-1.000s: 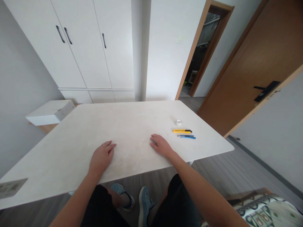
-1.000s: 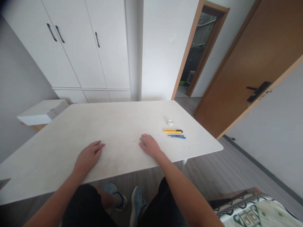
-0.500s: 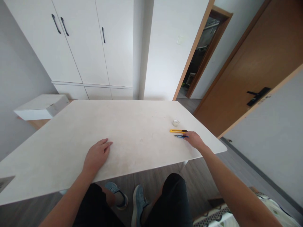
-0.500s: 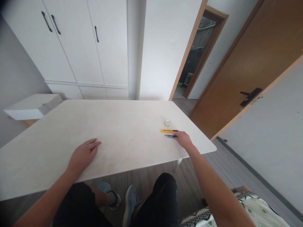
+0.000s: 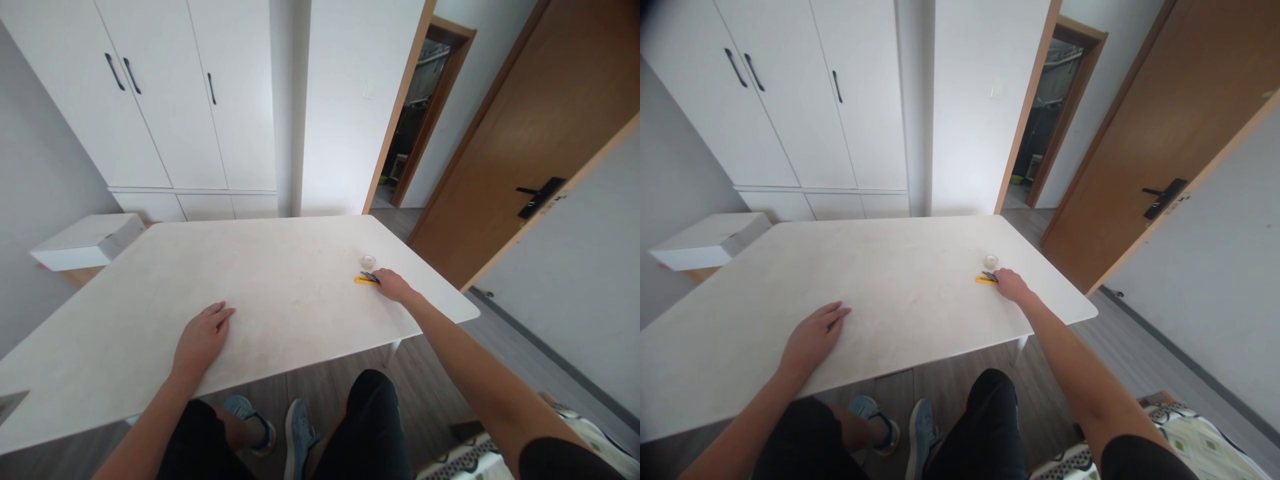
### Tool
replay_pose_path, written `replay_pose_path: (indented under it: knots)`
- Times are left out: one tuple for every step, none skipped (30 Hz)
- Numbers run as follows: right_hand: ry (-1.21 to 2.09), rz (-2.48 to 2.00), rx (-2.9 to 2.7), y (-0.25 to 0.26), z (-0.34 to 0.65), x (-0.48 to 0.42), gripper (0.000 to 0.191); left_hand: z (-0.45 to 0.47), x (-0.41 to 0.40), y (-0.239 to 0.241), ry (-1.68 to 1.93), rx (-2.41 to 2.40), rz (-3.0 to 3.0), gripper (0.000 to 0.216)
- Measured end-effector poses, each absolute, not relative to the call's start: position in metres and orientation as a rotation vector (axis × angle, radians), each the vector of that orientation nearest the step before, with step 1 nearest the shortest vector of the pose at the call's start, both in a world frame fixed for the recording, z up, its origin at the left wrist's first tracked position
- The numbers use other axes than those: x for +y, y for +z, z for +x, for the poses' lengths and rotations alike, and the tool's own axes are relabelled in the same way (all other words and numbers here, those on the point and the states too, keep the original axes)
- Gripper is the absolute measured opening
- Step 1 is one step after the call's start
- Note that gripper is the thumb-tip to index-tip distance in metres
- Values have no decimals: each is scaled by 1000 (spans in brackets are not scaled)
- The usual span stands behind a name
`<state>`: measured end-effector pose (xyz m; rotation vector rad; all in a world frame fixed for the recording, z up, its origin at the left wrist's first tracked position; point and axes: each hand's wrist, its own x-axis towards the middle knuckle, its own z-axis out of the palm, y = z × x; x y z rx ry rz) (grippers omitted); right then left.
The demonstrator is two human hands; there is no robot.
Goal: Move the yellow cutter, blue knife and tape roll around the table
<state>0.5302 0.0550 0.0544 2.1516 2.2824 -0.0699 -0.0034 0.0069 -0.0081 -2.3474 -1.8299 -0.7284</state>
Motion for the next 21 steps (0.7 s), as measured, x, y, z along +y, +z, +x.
replay_pose_path:
  knots:
    - [-57,2156,2239,54,528,55,31,-4,7,-9,-726,-1831,-2346,42]
    - [-46,2176,2203,54,526,54,28,-4,7,-9,-723,-1832,-2348,42]
    - [-38,2204,2181,54,525,53,27,-4,7,-9,-721,-1833,-2351,42]
    - [-32,2234,2177,53,524,51,27,-4,7,-10,-721,-1835,-2353,43]
    - [-34,2264,2181,52,523,49,27,-4,8,-10,-721,-1837,-2356,43]
    - [-47,2300,2183,51,522,47,27,-4,8,-10,-724,-1836,-2360,44]
    - [-66,2348,2174,50,522,46,28,-4,8,-9,-729,-1835,-2362,44]
    - [-91,2414,2148,48,522,45,28,-3,8,-9,-735,-1834,-2363,44]
    - [-125,2498,2100,47,522,44,28,-3,7,-9,-745,-1835,-2361,44]
    - [-162,2593,2036,46,522,44,27,-2,7,-8,-753,-1838,-2360,44]
    - [-194,2688,1972,46,523,46,28,-2,7,-8,-762,-1843,-2356,43]
    - [-214,2778,1918,46,523,49,29,-1,7,-7,-770,-1850,-2352,43]
    - [-223,2858,1880,47,524,52,30,-1,7,-7,-775,-1855,-2349,43]
    - [-219,2926,1859,49,525,57,31,0,6,-7,-780,-1859,-2348,43]
    - [-201,2983,1852,51,526,63,31,0,6,-6,-783,-1860,-2349,43]
    - [-180,3027,1850,54,526,69,30,0,6,-6,-787,-1860,-2351,43]
    - [-162,3056,1847,57,527,76,31,1,6,-5,-792,-1860,-2352,42]
    - [-153,3070,1841,61,527,83,33,1,6,-5,-797,-1860,-2353,42]
    - [-156,3070,1835,64,527,90,35,1,5,-5,-801,-1861,-2354,42]
    - [-171,3058,1835,67,526,96,39,1,5,-4,-803,-1862,-2356,42]
    - [-193,3039,1840,70,525,103,45,2,5,-4,-801,-1863,-2357,42]
